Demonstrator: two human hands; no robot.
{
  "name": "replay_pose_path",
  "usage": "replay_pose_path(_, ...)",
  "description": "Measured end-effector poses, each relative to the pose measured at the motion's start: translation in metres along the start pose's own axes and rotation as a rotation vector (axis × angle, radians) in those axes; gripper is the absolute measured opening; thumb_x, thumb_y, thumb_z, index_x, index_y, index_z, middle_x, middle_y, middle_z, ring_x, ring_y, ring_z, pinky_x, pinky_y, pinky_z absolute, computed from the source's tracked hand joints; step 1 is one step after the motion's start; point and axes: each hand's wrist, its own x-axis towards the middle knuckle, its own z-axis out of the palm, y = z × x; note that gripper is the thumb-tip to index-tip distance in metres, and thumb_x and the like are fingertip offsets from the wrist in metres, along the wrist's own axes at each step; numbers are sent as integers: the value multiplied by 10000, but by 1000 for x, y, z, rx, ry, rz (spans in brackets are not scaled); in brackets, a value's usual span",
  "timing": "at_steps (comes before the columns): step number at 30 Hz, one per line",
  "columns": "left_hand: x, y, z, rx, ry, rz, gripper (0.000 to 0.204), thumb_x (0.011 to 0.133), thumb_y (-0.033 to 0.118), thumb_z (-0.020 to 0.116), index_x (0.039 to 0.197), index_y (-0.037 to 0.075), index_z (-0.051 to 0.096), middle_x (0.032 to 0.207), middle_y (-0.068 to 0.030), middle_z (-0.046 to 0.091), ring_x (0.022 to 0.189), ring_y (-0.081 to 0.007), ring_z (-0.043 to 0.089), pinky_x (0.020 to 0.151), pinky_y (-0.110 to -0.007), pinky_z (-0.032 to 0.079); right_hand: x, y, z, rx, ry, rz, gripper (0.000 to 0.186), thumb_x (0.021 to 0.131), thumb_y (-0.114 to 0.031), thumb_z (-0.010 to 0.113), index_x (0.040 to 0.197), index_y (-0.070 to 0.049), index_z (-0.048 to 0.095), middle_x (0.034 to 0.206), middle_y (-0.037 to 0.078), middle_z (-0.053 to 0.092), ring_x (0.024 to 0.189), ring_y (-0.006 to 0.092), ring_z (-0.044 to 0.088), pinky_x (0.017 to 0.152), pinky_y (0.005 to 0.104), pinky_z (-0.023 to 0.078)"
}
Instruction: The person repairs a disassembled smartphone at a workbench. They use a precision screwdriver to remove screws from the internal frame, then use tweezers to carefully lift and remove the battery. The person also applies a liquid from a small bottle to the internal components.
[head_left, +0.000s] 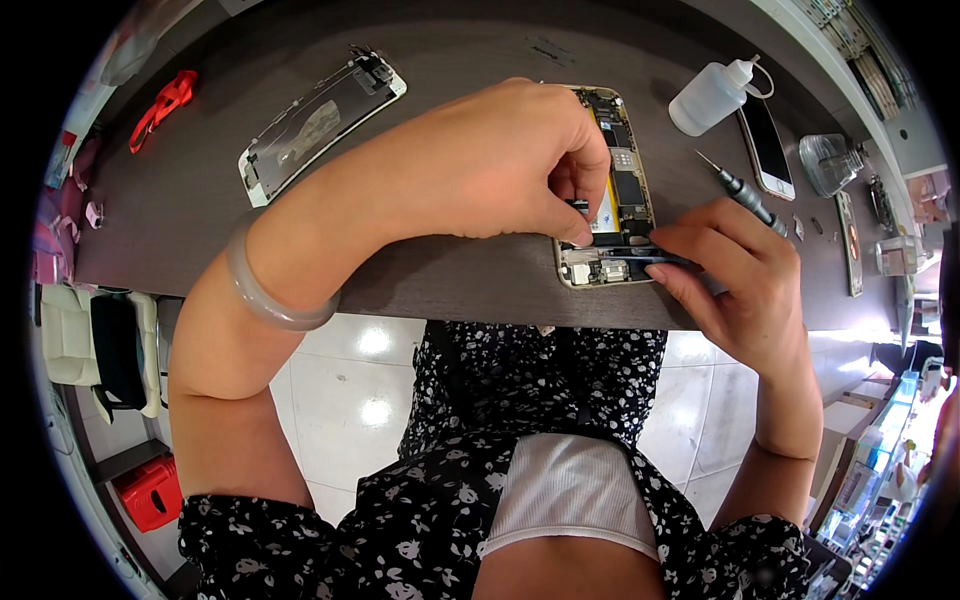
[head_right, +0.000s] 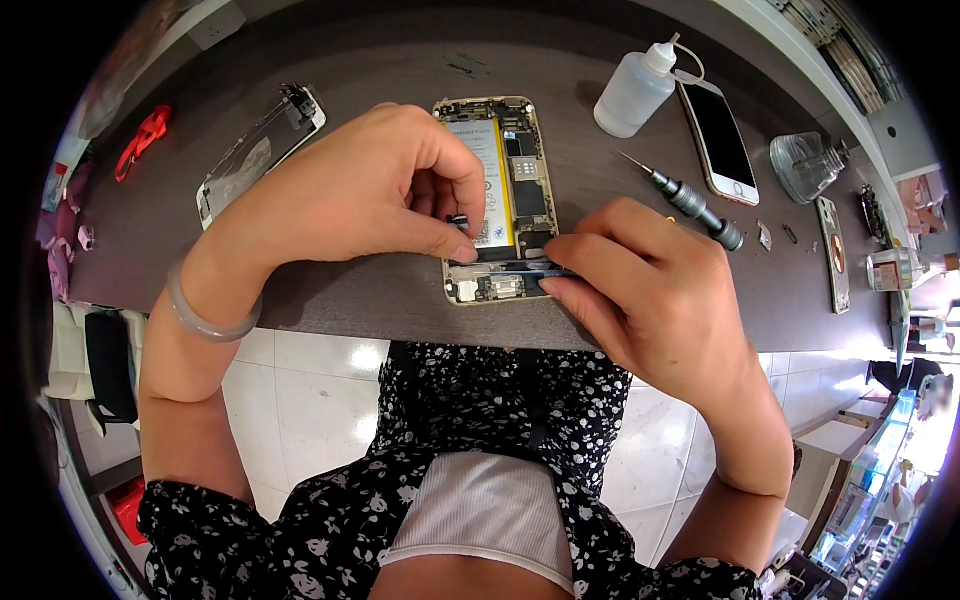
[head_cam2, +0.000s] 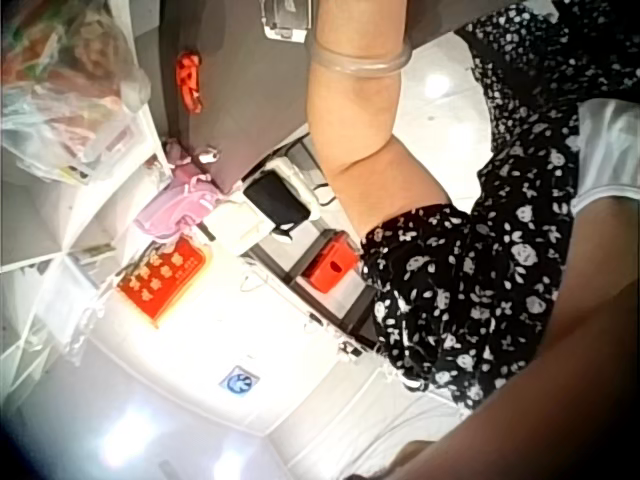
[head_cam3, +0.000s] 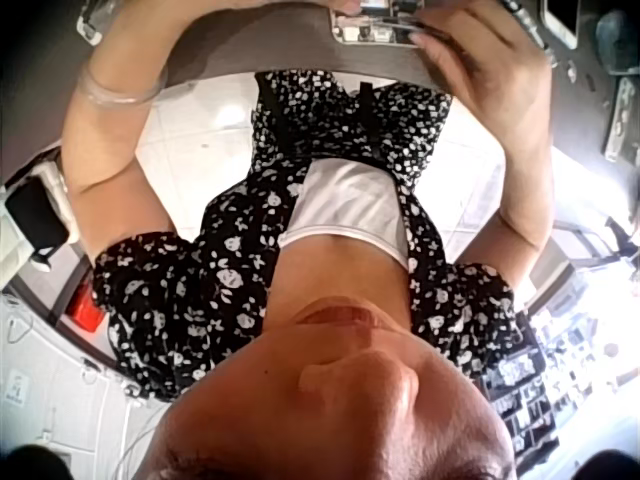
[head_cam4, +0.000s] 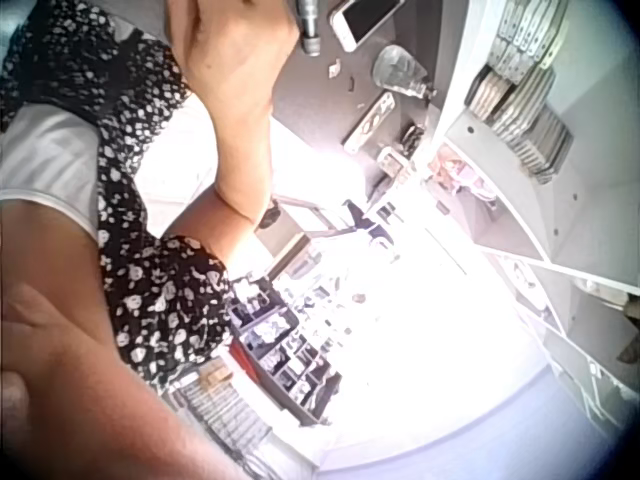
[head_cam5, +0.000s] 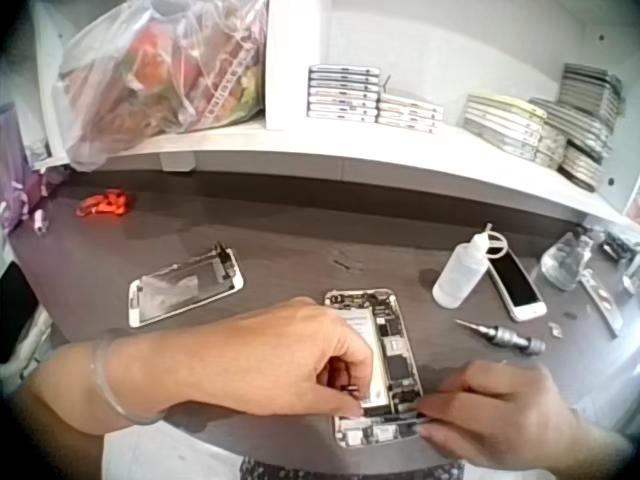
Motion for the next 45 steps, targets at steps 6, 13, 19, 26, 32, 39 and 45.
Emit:
replay_pose_path(6, 0, -3, 1, 17, 6, 60, 140, 663, 74, 775, 750, 10, 687, 609, -14, 578, 568, -80, 533, 514, -231, 420, -1, 3, -4, 18, -7, 38, 194, 709, -61, 754, 882, -38, 669, 791, 82, 597, 638, 237, 588, 546, 330, 478)
replay_pose_path(13, 1, -3, 1, 29, 0, 62, 155, 660, 75, 784, 762, 13, 685, 610, -10, 576, 563, -76, 529, 512, -226, 417, 2, 1, -4, -25, -20, 4, 180, 714, -68, 750, 872, -42, 665, 788, 76, 594, 619, 238, 583, 532, 335, 473)
replay_pose_path(19, 0, -4, 0, 23, -6, 70, 164, 663, 75, 790, 772, 14, 683, 619, -13, 578, 572, -76, 530, 517, -226, 420, 9, 5, -2, -123, -22, -131, 167, 692, -73, 728, 840, -56, 652, 774, 52, 594, 589, 220, 576, 517, 324, 475)
replay_pose_path(26, 1, -6, -2, -29, -55, 54, 140, 716, 79, 764, 802, -3, 689, 655, -7, 610, 592, -63, 538, 538, -220, 433, 13, 14, 1, -177, -51, -244, 169, 651, -70, 676, 814, -70, 632, 777, 42, 598, 583, 208, 581, 508, 309, 474)
replay_pose_path(32, 3, -10, -4, -79, -84, 28, 105, 799, 71, 702, 824, -30, 687, 684, -23, 636, 626, -54, 567, 562, -214, 450, 12, 11, 0, -120, -40, -227, 189, 658, -40, 655, 845, -47, 629, 826, 78, 607, 655, 249, 596, 564, 326, 491)
replay_pose_path(39, 2, -6, -5, -65, -87, 10, 98, 800, 68, 699, 833, -24, 692, 674, -25, 632, 616, -53, 558, 560, -213, 447, 13, -5, -15, -19, -198, -43, 215, 731, 45, 656, 938, -9, 639, 865, 113, 620, 723, 285, 607, 597, 354, 486)
replay_pose_path(45, 3, -6, -5, -47, -79, 8, 111, 799, 83, 700, 827, -24, 693, 672, -26, 629, 612, -56, 551, 551, -219, 439, 19, -9, -21, 55, -283, 110, 196, 725, 61, 655, 908, 2, 614, 856, 126, 600, 722, 309, 600, 621, 365, 476)
